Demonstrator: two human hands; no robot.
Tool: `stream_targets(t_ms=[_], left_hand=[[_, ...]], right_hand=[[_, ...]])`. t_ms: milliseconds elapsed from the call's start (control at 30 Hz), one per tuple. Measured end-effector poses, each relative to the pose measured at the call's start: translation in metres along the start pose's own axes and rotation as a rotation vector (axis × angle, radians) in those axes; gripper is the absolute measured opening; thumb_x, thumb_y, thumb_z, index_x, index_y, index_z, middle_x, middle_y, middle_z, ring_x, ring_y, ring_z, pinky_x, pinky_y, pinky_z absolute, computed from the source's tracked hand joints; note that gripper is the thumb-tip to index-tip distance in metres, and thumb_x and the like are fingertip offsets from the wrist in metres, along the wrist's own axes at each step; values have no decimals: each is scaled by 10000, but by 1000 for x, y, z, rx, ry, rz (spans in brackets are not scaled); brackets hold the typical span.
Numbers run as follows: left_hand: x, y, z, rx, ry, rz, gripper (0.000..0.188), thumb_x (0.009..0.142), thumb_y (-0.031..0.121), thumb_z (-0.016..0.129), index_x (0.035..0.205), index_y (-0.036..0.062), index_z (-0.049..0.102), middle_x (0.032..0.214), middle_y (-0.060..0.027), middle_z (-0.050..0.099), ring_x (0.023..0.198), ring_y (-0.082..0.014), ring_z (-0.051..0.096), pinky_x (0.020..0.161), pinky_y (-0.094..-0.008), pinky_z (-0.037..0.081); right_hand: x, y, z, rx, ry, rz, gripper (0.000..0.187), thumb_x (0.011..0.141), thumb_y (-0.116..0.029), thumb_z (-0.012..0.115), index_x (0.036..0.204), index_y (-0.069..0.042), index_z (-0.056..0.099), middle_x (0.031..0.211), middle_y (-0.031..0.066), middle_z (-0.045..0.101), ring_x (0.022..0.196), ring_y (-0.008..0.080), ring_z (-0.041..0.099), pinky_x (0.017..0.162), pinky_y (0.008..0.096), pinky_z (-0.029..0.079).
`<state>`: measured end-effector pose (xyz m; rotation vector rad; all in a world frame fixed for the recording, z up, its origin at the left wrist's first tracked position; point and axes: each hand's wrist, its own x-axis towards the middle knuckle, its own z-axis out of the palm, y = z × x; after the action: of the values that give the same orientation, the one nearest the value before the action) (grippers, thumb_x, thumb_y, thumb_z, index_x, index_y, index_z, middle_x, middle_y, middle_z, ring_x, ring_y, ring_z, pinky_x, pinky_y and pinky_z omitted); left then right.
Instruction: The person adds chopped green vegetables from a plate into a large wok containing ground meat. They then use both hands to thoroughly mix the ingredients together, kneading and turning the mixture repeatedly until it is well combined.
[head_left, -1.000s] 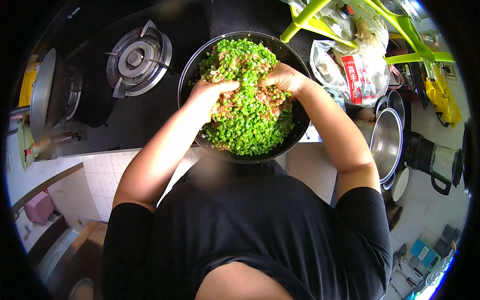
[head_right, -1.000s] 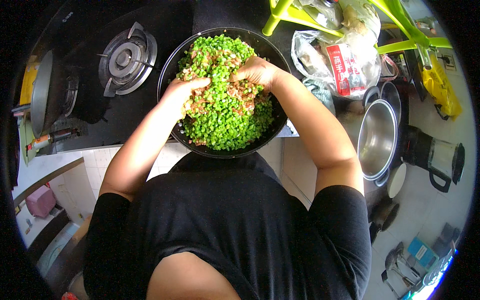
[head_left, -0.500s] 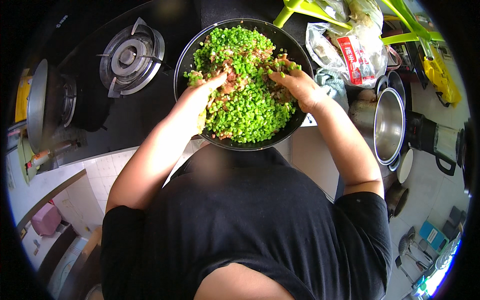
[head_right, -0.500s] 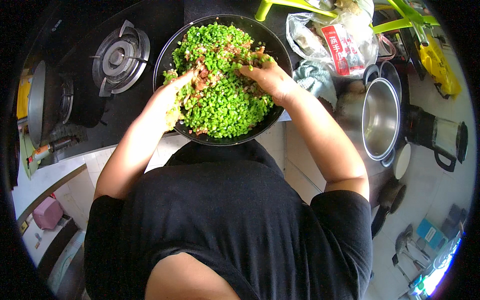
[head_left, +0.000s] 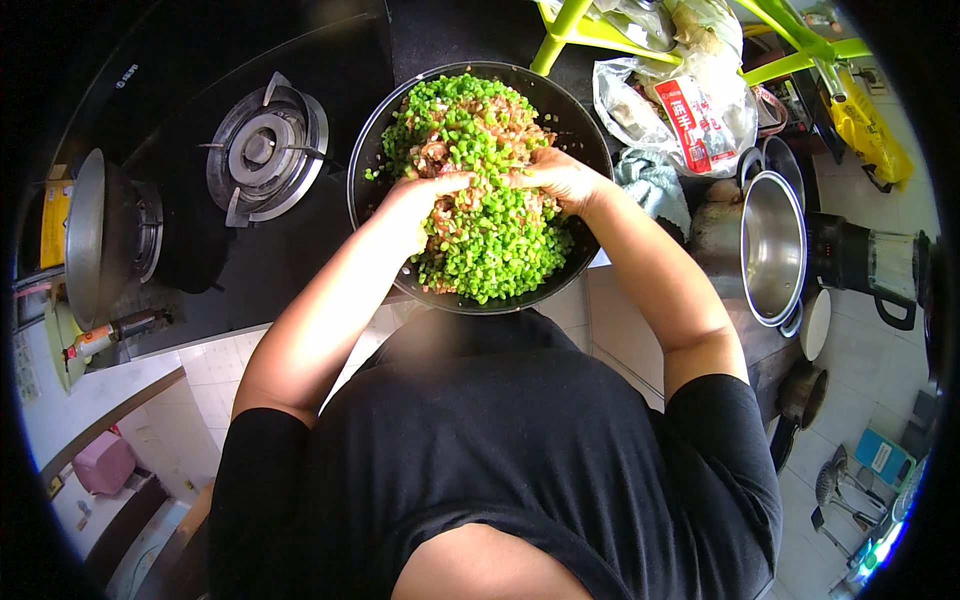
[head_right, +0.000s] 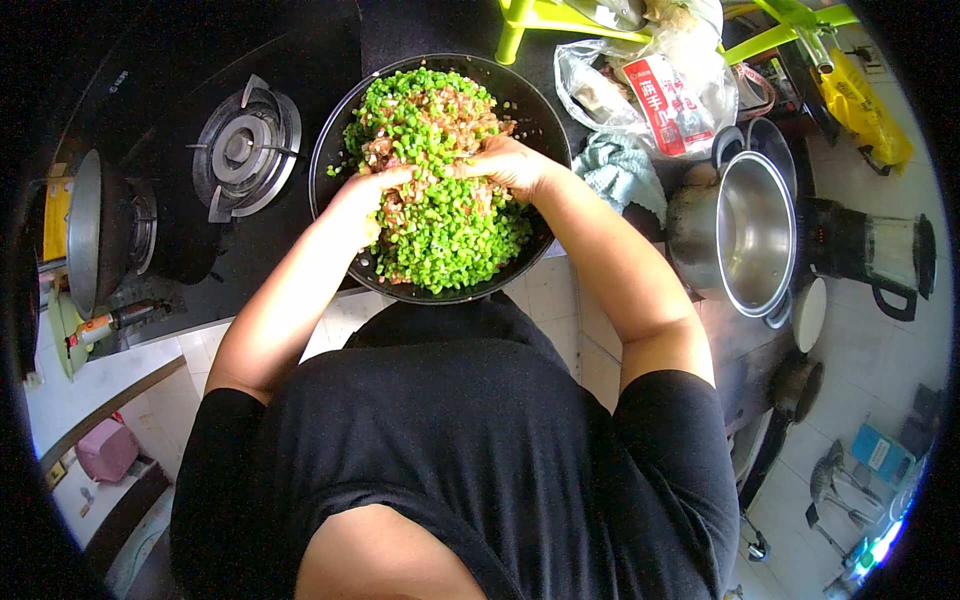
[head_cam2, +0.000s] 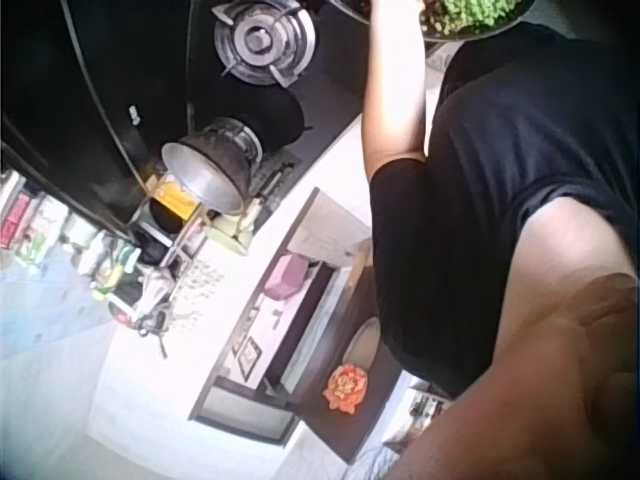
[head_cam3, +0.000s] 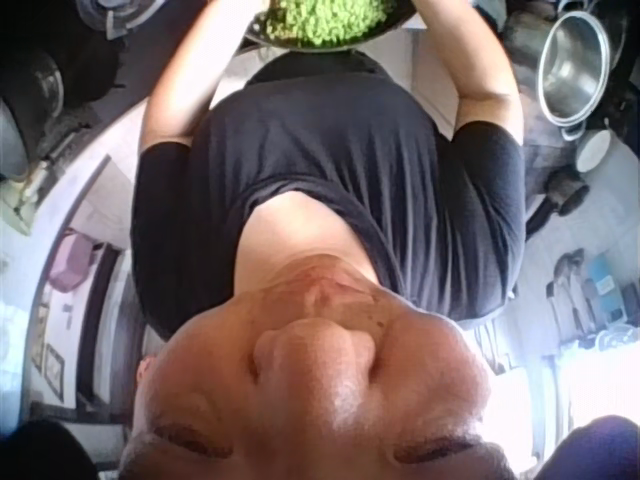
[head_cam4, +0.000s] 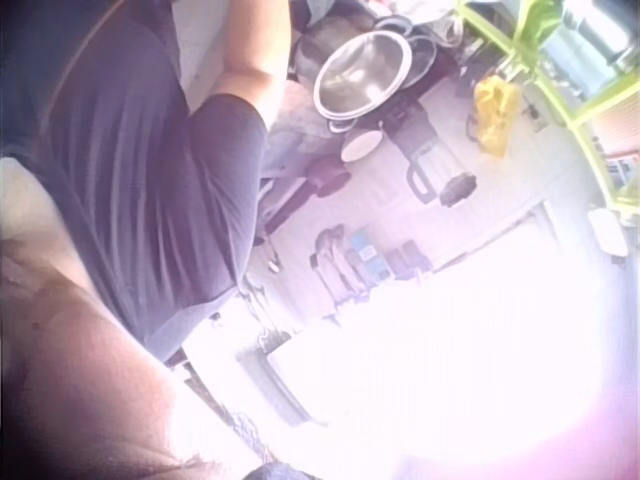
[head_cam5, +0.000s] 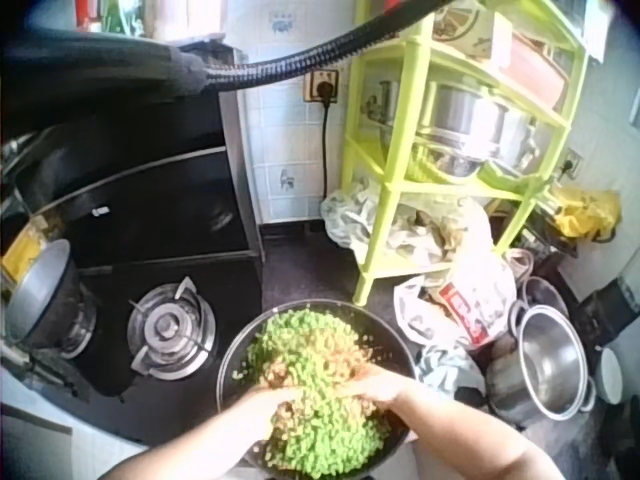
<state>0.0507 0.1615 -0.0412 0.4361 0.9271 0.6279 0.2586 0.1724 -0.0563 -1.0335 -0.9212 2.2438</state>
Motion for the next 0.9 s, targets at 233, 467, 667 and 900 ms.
stream_targets(t_ms=[233, 467, 667, 900], left_hand=[[-27, 18, 21, 103, -60, 304, 544, 648, -42, 686, 1140, 12, 462, 1032, -86, 575, 934, -184, 564, 837, -301, 453], [-53, 24, 39, 237, 39, 378, 417, 748, 91, 658, 1116, 17, 476, 1036, -64, 545, 924, -137, 537, 809, -255, 437], [-71, 27, 31, 241, 105, 79, 489, 806, 286, 546, 1261, 177, 406, 1299, -72, 392, 1217, -286, 303, 967, -553, 176], [-23, 5, 5, -360, -106, -337, 444, 856, 348, 467, 1214, 89, 430, 1179, -129, 502, 1074, -273, 492, 890, -477, 403]], right_hand=[[-24, -34, 23, -195, 5, -213, 702, 657, -63, 726, 1240, -28, 338, 1117, 98, 531, 988, 165, 537, 871, 297, 429], [-49, -61, 68, -554, 99, -240, 446, 775, -278, 628, 1147, -71, 497, 994, 70, 580, 928, 123, 511, 836, 270, 399], [-73, -41, 62, -382, 391, -90, 492, 774, -226, 621, 1205, -54, 461, 1069, 87, 551, 978, 145, 511, 864, 270, 396], [-18, 13, 19, 399, 328, -10, 553, 710, -304, 695, 1161, -71, 477, 1131, 114, 538, 1009, 248, 535, 881, 445, 424]])
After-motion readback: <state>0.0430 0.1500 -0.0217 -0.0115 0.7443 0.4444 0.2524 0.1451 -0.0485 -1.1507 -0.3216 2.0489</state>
